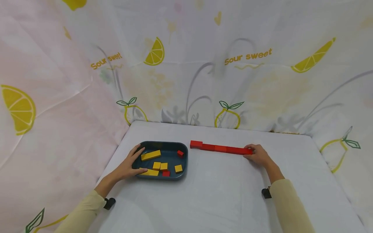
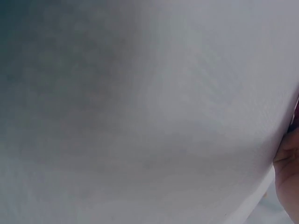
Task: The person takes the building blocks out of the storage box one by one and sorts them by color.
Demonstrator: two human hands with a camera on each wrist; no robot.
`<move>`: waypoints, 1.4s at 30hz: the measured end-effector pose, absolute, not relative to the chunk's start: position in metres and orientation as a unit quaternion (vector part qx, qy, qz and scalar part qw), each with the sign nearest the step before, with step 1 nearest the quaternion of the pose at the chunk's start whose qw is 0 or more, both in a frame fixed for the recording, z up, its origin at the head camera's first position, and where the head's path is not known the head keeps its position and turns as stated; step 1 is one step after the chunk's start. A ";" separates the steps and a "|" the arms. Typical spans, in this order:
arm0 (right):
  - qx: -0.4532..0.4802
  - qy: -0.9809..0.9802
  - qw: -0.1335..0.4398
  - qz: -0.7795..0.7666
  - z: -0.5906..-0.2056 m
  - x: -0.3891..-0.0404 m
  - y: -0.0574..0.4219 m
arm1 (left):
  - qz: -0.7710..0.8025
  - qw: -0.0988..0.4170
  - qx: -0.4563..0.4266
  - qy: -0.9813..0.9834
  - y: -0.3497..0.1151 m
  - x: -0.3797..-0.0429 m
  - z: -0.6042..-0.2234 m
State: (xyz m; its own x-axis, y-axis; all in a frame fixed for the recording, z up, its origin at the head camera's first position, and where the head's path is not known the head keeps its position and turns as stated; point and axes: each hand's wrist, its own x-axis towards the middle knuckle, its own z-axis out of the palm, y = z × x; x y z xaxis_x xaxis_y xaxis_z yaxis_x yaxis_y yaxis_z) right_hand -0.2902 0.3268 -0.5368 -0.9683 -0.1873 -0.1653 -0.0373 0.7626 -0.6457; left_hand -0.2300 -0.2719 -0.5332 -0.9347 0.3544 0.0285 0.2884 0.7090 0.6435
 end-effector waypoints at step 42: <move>-0.003 0.930 0.137 -0.341 -0.539 -0.285 0.326 | 0.351 0.060 0.171 0.919 -0.273 -0.230 -0.533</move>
State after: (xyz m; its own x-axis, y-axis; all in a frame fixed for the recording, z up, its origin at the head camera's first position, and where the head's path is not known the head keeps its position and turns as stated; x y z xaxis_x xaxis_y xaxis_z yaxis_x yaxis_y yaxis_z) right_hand -0.2848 0.3258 -0.5394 -0.9623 -0.0999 -0.2530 0.0874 0.7671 -0.6355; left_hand -0.2302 -0.2732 -0.5331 -0.9345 0.3558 0.0099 0.2716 0.6947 0.6660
